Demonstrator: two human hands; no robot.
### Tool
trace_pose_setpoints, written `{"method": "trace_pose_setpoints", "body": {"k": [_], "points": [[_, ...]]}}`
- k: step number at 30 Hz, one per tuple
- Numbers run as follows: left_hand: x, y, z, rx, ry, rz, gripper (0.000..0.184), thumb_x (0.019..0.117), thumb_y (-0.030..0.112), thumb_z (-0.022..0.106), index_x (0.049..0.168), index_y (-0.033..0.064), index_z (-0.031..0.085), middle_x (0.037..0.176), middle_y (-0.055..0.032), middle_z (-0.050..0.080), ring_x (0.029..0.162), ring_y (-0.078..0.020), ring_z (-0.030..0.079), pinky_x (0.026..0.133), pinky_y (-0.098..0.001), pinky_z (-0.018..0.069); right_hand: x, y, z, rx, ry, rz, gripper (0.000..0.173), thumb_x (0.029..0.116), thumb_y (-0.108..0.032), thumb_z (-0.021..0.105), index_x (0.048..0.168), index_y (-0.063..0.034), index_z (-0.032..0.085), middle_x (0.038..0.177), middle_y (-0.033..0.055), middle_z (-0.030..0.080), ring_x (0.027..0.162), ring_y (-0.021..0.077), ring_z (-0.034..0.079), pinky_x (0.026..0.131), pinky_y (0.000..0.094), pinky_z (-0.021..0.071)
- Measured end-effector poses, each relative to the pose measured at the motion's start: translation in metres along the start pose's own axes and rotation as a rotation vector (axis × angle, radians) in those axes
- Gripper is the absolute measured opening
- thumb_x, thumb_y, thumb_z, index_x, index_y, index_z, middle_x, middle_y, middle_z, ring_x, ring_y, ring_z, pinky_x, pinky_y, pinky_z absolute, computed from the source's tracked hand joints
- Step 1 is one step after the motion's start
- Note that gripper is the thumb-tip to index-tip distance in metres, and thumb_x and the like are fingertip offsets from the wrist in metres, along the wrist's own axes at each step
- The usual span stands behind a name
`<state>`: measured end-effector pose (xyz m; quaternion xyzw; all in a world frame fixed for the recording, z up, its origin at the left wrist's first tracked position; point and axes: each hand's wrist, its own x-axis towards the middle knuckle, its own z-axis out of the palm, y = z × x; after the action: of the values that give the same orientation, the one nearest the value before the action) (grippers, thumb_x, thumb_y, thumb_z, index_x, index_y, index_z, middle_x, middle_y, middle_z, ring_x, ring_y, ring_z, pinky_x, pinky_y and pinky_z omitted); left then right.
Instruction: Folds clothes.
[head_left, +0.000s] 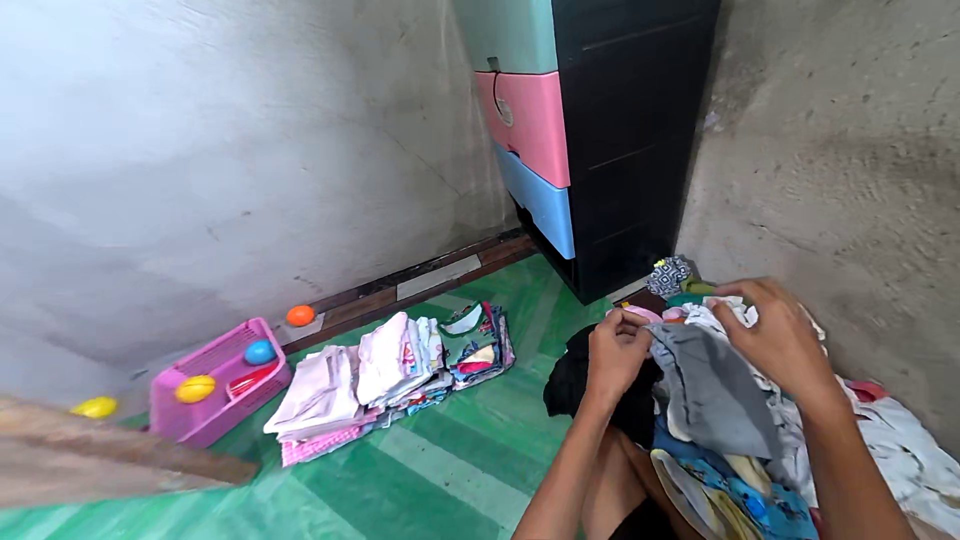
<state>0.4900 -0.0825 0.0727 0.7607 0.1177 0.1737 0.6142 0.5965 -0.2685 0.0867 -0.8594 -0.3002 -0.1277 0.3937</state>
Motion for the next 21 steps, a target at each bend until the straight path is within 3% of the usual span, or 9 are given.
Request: {"method": "trace_pose_setpoints", "body": {"k": [3,5,8,12,14,17,19,21], "points": [[-0.005,0.002,-0.007,0.017,0.022,-0.107,0.018,0.0965,0.000,0.061,0.114,-0.0040,0.062,0.093,-0.0121,0.067,0.071,-0.0150,0.070,0.068,-0.0321,0.0624,-0.018,-0.019,0.019,0.138,-0.193,-0.016,0.028,0.0967,-0.027,0.067,0.109,-0.0018,0.070,0.103,0.0164,0.071,0.090,0.0307,0.070,0.080,0.0525,0.0575],[-0.009,0.006,-0.010,-0.091,0.089,-0.144,0.017,0.0976,-0.003,0.058,0.114,-0.0069,0.061,0.094,-0.0136,0.065,0.072,-0.0160,0.070,0.069,-0.0326,0.0633,-0.029,-0.035,0.036,0.142,-0.340,0.016,0.040,0.0930,-0.032,0.073,0.116,0.0005,0.065,0.105,0.0188,0.069,0.090,0.0341,0.069,0.079,0.0560,0.0560],[-0.013,0.028,-0.018,-0.378,0.267,-0.181,0.015,0.1008,-0.005,0.053,0.114,-0.0107,0.056,0.092,-0.0137,0.064,0.070,-0.0159,0.069,0.069,-0.0314,0.0628,-0.044,-0.055,0.065,0.061,-0.361,0.062,0.055,0.0895,-0.036,0.076,0.121,0.0044,0.057,0.108,0.0233,0.064,0.092,0.0398,0.067,0.077,0.0582,0.0536],[-0.018,0.055,-0.053,-0.498,0.468,-0.043,0.012,0.1016,-0.006,0.049,0.111,-0.0098,0.056,0.087,-0.0115,0.066,0.070,-0.0153,0.070,0.071,-0.0303,0.0627,-0.042,-0.054,0.073,0.153,-0.247,-0.018,0.041,0.0866,-0.014,0.070,0.120,0.0062,0.056,0.108,0.0255,0.065,0.090,0.0413,0.067,0.074,0.0586,0.0545],[-0.026,0.068,-0.078,-0.469,0.534,0.034,0.013,0.1014,-0.005,0.050,0.111,-0.0076,0.059,0.085,-0.0095,0.066,0.071,-0.0150,0.069,0.073,-0.0303,0.0621,-0.031,-0.053,0.062,0.229,-0.186,-0.142,0.033,0.0871,-0.008,0.065,0.116,0.0069,0.058,0.101,0.0238,0.066,0.087,0.0389,0.068,0.073,0.0565,0.0554],[-0.045,0.094,-0.110,-0.347,0.563,0.193,0.017,0.1000,-0.005,0.052,0.110,-0.0038,0.066,0.091,-0.0076,0.070,0.073,-0.0151,0.071,0.073,-0.0310,0.0628,-0.006,-0.062,0.040,0.369,-0.156,-0.331,0.029,0.0885,-0.015,0.059,0.113,0.0010,0.061,0.096,0.0124,0.069,0.080,0.0192,0.068,0.069,0.0371,0.0575],[-0.061,0.103,-0.130,-0.088,0.551,0.347,0.019,0.0987,-0.004,0.055,0.109,0.0001,0.070,0.104,-0.0069,0.071,0.082,-0.0156,0.073,0.075,-0.0334,0.0645,0.011,-0.074,0.021,0.469,-0.212,-0.423,0.024,0.0969,-0.021,0.057,0.114,-0.0046,0.063,0.103,0.0056,0.069,0.084,0.0065,0.067,0.073,0.0243,0.0573],[-0.075,0.110,-0.149,0.251,0.569,0.479,0.016,0.0962,0.000,0.056,0.101,0.0048,0.071,0.108,-0.0047,0.066,0.085,-0.0124,0.071,0.073,-0.0309,0.0649,0.026,-0.089,0.004,0.479,-0.268,-0.551,0.022,0.1031,-0.023,0.053,0.113,-0.0096,0.067,0.110,0.0017,0.067,0.086,0.0011,0.065,0.074,0.0187,0.0571]]}}
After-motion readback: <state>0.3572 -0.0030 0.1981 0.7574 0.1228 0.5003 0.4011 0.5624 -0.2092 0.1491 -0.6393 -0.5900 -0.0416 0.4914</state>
